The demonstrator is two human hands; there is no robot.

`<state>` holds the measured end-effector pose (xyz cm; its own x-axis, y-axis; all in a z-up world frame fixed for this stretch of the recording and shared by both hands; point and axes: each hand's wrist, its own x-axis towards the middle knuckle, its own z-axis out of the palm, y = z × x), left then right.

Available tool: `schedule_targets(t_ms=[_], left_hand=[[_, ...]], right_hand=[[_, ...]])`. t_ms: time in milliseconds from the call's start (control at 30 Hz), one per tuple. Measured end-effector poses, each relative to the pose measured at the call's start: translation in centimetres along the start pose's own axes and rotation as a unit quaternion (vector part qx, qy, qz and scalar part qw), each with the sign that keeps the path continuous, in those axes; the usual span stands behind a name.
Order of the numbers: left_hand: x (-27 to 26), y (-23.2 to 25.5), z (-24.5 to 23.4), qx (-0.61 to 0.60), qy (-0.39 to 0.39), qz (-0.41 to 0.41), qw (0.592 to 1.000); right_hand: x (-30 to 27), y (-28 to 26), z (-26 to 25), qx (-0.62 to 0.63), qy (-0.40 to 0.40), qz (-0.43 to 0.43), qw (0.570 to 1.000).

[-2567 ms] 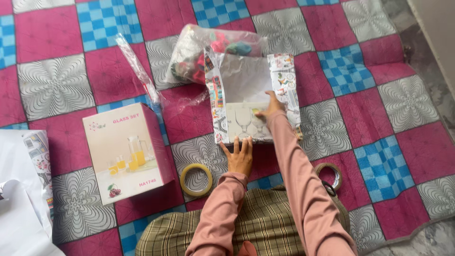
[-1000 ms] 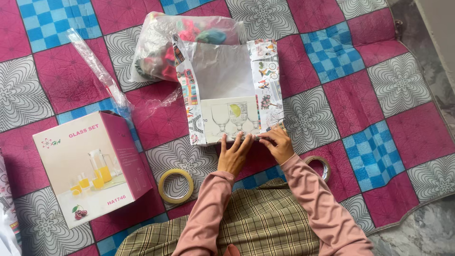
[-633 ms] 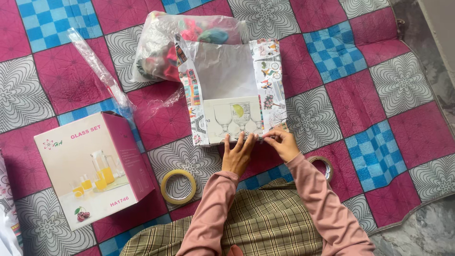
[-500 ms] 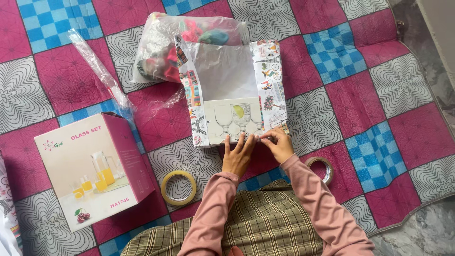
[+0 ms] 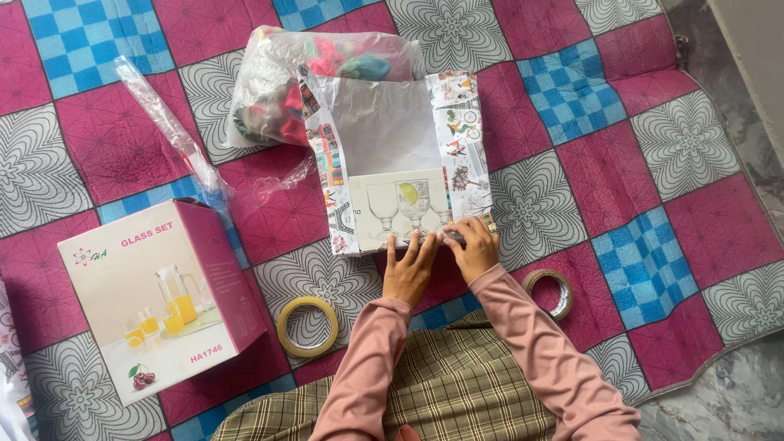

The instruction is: The person wraps a rectangular box with patterned wrapping paper. They fold the paper around the box, secure it with clear tape, and trim excess paper with scissors. The person sits on a patterned mat on the floor during the task.

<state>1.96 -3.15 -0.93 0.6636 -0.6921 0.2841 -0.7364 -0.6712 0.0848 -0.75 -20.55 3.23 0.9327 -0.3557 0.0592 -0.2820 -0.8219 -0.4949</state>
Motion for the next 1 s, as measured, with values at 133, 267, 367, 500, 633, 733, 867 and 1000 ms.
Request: schedule_targets(t_ms=[133,267,367,500,633,733,867,1000], left_hand=[[0.0,0.0,0.0,-0.009,0.010,0.002,1.000],[0.0,0.0,-0.1,-0.010,0.012,0.004,1.000],[0.1,0.1,-0.2,-0.007,0.020,0.005,1.000],[0.0,0.0,-0.4,-0.018,0.012,0.009,1.000],[-0.1,0.2,0.2,-0.017,0.000,0.013,1.000],[-0.5,0.3,0.5,-0.013,-0.006,0.014,1.000],[0.1,0.5,0.0,-0.002,0.006,0.011,1.000],[0.2,0.5,0.6,0.001,-0.025,0.020,0.999]], right_hand=[[0.2,-0.4,-0.7,-0.029,0.006,-0.062,0.998],[0.6,-0.8,-1.1,-0.053,0.015,-0.089,0.994],[1.4,-0.9,-1.9,-0.034,-0.021,-0.038,0.998],[3.5,-0.4,-2.6,0.012,-0.064,0.014,0.998],[5.1,0.6,-2.3,0.056,-0.068,0.081,0.993],[5.3,0.7,-1.7,0.043,-0.045,0.076,0.995],[6.0,0.4,-2.6,0.037,-0.034,0.085,0.995],[6.9,0.5,-2.6,0.037,-0.051,0.160,0.985]])
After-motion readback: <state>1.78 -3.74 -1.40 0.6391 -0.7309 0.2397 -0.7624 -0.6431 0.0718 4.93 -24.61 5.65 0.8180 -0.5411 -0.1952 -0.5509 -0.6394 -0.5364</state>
